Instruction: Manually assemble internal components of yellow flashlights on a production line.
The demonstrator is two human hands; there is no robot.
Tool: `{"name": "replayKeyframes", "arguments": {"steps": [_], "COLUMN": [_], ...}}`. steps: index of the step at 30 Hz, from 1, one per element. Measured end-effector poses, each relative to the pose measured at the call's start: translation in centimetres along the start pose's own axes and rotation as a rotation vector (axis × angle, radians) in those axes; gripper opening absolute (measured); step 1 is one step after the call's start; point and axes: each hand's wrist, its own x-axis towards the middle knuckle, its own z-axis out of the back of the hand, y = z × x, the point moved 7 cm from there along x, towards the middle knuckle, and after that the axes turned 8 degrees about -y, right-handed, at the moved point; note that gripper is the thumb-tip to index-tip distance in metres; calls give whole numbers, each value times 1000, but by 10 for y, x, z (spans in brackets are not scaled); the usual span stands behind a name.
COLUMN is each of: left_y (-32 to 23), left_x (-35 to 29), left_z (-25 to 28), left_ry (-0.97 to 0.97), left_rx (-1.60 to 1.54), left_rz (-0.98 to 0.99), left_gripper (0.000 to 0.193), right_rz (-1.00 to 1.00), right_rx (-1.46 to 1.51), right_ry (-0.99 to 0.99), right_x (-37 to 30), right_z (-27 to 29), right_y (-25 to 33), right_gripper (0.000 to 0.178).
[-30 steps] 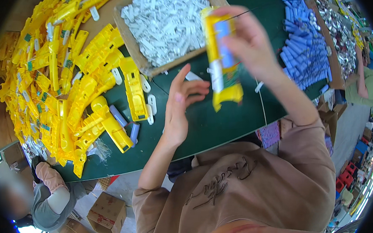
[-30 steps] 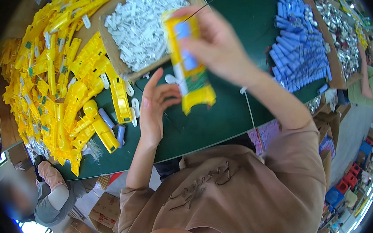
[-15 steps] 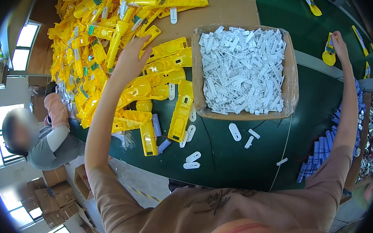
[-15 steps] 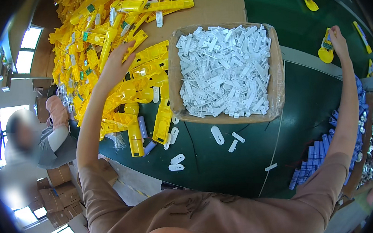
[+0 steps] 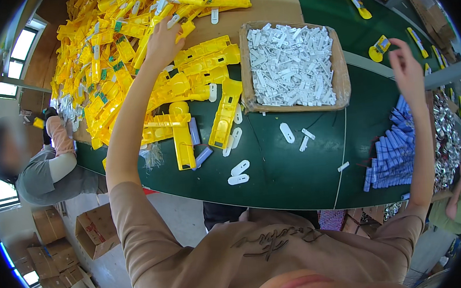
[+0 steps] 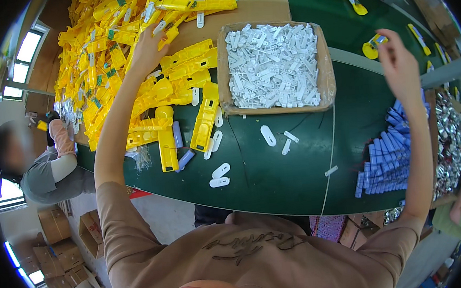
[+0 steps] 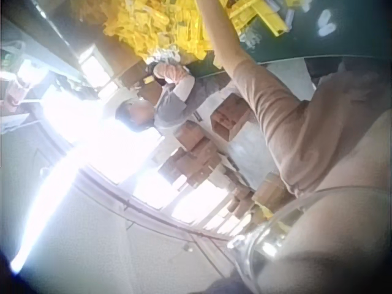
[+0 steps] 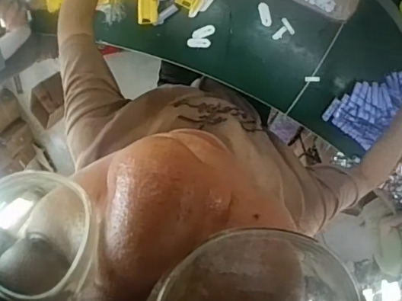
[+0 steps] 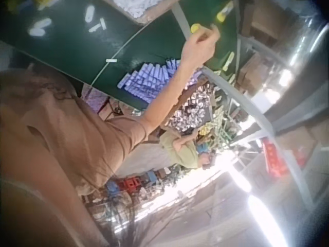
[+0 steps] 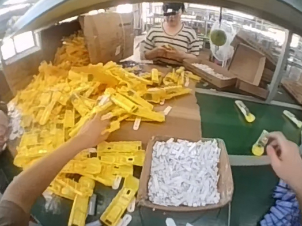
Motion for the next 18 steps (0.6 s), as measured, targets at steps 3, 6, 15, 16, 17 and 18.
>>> {"name": "replayKeyframes", "arguments": {"steps": [3,6,15,16,17,18], "left_y": [-2,-31,-124,-125,-128,-142], "left_x": [-2,-13,-72,-79,-89,-101], "left_z": [52,119,212,204,195,179], "left_ry": [-155,-214,-473,-386,-294,-126], "left_rx": [-322,-795,-1418,-1509,-1596,-1668], "left_rz": [140,309,293,299,307,336], "left_gripper": [26,24,38,47,56,73], "right_rz": [43,381,-61,-106,-105,-205], "right_rx": [206,300,1432,1585,1589,1724], "right_ry": [158,115,311,447,448,566], "right_x": [-20,-39,-71,-79,-86,-96], "right_z": [-23,-55,-78,-78,-78,-88], "right_y": [93,185,262,268,272,280], "right_gripper": [30,41,40,36,36,36]}}
